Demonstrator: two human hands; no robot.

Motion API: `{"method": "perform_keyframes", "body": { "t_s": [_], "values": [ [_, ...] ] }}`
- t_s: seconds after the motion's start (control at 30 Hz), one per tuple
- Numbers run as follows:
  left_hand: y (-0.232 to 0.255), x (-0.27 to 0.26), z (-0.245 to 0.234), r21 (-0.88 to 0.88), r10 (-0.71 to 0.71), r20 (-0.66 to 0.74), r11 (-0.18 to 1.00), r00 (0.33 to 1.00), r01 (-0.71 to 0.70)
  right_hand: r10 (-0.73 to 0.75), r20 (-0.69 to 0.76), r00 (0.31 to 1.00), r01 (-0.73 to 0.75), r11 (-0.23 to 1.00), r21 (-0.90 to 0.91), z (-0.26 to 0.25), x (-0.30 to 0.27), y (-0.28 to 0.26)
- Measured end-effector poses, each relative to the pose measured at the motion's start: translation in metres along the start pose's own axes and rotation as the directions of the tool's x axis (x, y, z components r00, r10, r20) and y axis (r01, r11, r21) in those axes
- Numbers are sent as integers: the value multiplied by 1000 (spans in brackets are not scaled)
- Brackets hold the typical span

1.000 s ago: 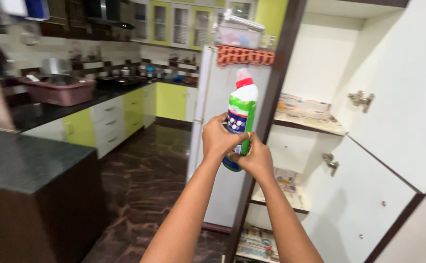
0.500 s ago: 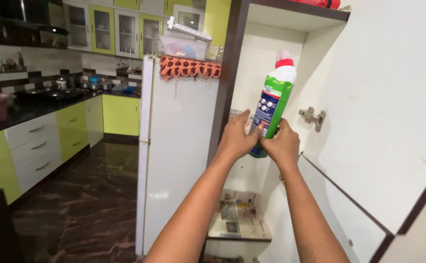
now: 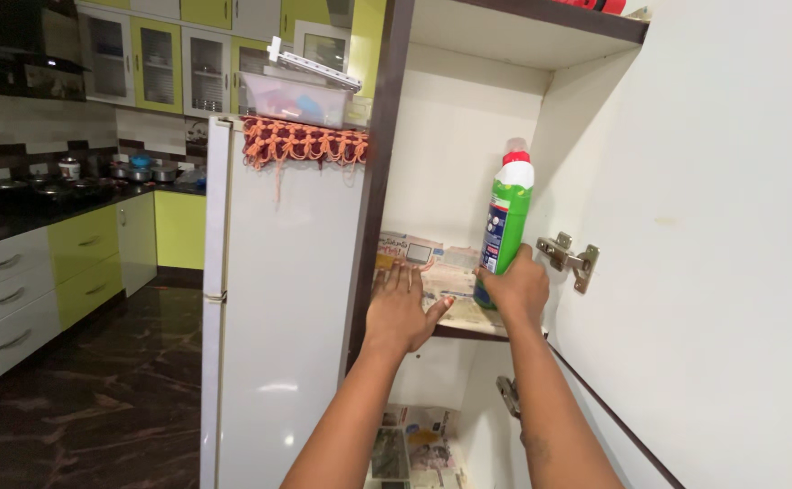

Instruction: The person picks up various bottles and tubes from a dining table and places them into a wall cabinet. They handle multiple items one by one, including blue, green, red, and white bottles, arranging them on shelves inside the cabinet.

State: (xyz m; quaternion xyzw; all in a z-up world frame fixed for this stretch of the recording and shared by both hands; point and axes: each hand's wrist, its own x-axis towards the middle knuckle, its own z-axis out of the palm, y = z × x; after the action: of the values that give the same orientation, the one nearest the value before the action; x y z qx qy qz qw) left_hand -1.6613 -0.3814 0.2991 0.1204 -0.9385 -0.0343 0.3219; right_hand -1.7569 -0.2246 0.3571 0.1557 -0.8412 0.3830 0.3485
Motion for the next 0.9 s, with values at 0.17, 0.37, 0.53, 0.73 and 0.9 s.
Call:
{"method": "perform_keyframes", "body": {
  "t_s": [0.17, 0.37, 0.53, 0.73, 0.9],
  "values": [
    [3, 1, -5, 63, -46, 106, 997, 993, 40, 51, 4, 999, -50, 996, -72, 23, 8, 9],
    [6, -3, -9, 90, -49, 74, 995, 996, 43, 65, 115, 991, -48, 988, -148, 31, 23, 22],
    [7, -3, -9, 100, -65, 84, 993, 994, 57, 64, 129, 990, -51, 994, -100, 44, 34, 29],
    [6, -5, -7, 76, -43, 21, 996, 999, 41, 59, 112, 992, -57, 998, -25, 50, 29, 29],
    [2, -15, -11, -21, 104, -224, 994, 969, -111, 77, 164, 983, -74, 997, -25, 37, 12, 19]
  ]
}}
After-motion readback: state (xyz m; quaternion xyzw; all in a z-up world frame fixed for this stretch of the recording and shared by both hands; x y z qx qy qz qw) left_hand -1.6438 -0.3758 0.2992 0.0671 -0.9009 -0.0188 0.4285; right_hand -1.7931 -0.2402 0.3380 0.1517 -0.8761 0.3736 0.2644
